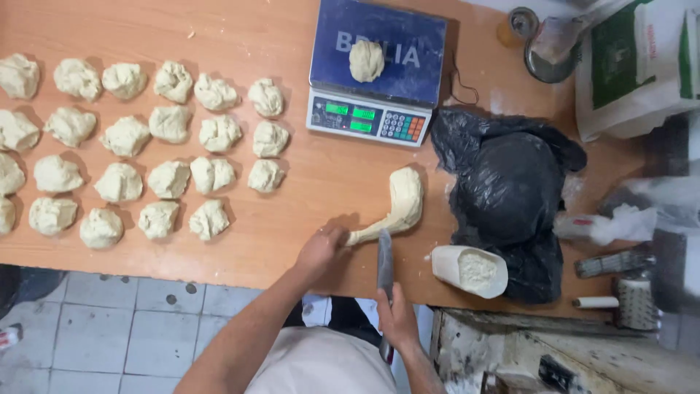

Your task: Cutting portions of dough with a knife and weighing them on a digital scale before shaping them into balls.

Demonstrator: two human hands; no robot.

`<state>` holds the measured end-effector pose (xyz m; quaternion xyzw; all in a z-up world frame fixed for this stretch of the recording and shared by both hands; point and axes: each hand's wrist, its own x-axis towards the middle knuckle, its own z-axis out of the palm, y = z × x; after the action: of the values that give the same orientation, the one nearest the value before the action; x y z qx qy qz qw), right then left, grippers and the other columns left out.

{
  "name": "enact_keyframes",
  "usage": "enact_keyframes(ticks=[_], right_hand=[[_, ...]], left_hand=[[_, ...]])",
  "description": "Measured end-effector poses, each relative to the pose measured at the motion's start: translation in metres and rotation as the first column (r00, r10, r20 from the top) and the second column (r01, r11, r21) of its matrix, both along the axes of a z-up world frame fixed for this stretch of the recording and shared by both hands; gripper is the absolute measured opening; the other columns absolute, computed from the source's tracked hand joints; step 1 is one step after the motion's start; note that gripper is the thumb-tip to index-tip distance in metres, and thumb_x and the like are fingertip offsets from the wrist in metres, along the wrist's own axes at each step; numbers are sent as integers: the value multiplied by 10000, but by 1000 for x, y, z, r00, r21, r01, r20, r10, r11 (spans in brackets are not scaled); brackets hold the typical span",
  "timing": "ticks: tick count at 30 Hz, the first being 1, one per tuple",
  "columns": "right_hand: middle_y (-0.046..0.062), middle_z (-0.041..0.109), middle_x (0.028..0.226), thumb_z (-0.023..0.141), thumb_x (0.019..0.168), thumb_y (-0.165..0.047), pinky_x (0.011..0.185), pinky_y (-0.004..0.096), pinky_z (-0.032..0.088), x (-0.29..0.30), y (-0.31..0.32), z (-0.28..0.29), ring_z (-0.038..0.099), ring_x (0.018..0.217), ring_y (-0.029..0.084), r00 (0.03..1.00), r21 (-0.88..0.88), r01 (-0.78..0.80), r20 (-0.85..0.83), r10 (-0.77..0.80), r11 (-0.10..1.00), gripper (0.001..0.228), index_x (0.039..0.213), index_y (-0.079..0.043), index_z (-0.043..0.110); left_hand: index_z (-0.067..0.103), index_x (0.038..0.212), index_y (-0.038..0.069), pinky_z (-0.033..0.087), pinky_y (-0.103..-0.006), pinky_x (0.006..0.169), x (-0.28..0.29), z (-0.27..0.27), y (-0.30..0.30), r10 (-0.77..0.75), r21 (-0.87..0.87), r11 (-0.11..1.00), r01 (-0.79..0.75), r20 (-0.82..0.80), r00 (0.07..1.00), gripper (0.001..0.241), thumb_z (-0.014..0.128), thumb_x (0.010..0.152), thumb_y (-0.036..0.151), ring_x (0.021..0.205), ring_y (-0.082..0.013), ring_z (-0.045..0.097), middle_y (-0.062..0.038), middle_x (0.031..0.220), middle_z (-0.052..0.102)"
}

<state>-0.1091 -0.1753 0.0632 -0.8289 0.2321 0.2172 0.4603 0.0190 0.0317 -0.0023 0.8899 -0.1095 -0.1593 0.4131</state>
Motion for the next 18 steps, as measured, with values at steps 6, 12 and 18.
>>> enact_keyframes(ticks=[6, 12, 18], right_hand=[[117, 676, 579, 526, 1004, -399, 507, 442, 522, -23, 20, -5, 709, 517, 274, 999, -165, -40, -38, 34, 985, 316, 1024, -85, 549], [228, 715, 808, 554, 1003, -405, 672, 552, 550, 51, 1, -31, 725, 765, 429, 987, -271, -150, 17, 160, 951, 355, 1083, -60, 560], [207, 692, 828, 536, 1010, -363, 702, 563, 558, 251, 22, 27, 712, 780, 441, 997, -45, -26, 71, 30, 999, 312, 1182, -103, 548]], left_hand=[[672, 1142, 64, 508, -466, 982, -22, 11, 11, -118, -96, 986, 139, 200, 973, 368, 771, 812, 194, 1144, -377, 614, -155, 1203, 665], [660, 1119, 60, 490, -469, 1010, 10, 19, 16, -65, -49, 995, 84, 311, 948, 339, 755, 866, 265, 1192, -387, 599, -178, 1267, 635], [578, 1321, 13, 483, -524, 963, 141, 75, 15, 89, -57, 995, -81, 170, 981, 476, 697, 940, 274, 1133, -458, 586, -246, 1258, 625]])
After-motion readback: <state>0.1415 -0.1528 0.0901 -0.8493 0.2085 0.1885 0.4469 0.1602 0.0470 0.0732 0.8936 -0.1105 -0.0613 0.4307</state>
